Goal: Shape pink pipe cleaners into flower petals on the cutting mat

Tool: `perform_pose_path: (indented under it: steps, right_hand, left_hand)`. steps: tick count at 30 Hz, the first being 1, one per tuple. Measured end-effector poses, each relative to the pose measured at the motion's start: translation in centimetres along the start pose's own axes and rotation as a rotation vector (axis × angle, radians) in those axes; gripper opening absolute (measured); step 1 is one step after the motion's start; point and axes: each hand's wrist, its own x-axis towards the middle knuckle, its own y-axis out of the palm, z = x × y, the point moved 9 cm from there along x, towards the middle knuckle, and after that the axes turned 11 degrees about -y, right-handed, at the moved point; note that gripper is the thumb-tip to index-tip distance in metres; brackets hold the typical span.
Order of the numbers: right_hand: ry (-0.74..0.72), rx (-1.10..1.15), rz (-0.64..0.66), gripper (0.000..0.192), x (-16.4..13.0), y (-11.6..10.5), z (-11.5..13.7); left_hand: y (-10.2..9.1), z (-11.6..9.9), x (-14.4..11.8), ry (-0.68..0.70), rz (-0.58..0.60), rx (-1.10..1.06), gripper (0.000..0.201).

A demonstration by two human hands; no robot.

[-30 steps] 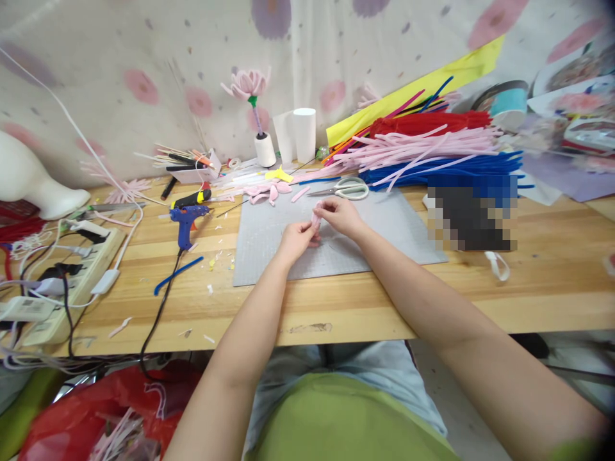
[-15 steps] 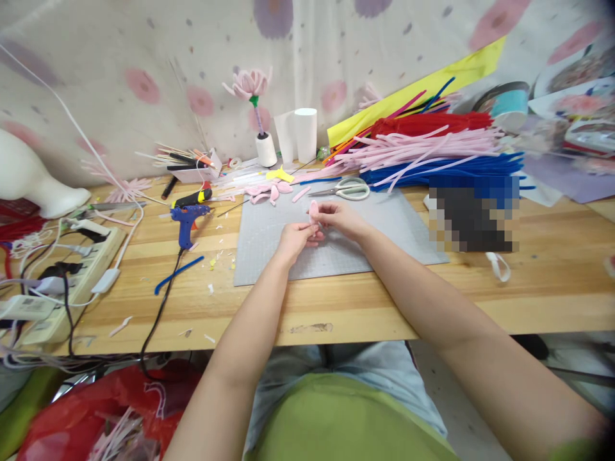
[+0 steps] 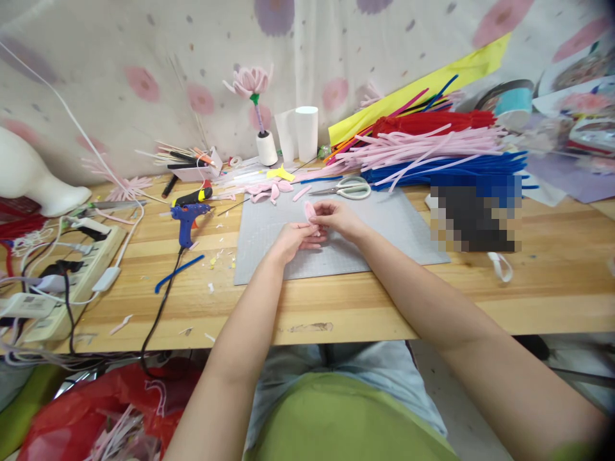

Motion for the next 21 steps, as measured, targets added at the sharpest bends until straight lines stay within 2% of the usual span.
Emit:
perform_pose_path:
  steps: [3, 6, 8, 10, 14, 21]
  right_hand:
    - [-0.035, -0.038, -0.017, 0.035, 0.2, -0.1, 0.0]
    - [-0.149, -0.268, -0.09, 0.03, 0.3, -0.9, 0.6]
    - [-0.212, -0.462, -0.057, 0.025, 0.2, -0.6, 0.9]
    - [-0.22, -0.564, 0.003, 0.022, 0.1, 0.1, 0.7]
    - [-0.201, -0.55, -0.021, 0.023, -0.2, 0.3, 0.6]
    - [-0.365, -0.618, -0.076, 0.014, -0.5, 0.3, 2.8]
  left_hand:
    - [-0.7, -0.3, 0.1, 0.028, -0.079, -0.078, 0.01]
    - [-2.2, -1.0, -0.1, 0.119, -0.219, -0.237, 0.009]
    - [-3.1, -1.4, -0.4, 0.185, -0.286, -0.304, 0.011]
    - [-3.4, -1.7, -0.6, 0.222, -0.306, -0.322, 0.012]
    - [-3.5, -1.7, -0.5, 0.221, -0.313, -0.302, 0.01]
    - [-3.5, -1.9, -0.6, 0.259, -0.387, -0.214, 0.014]
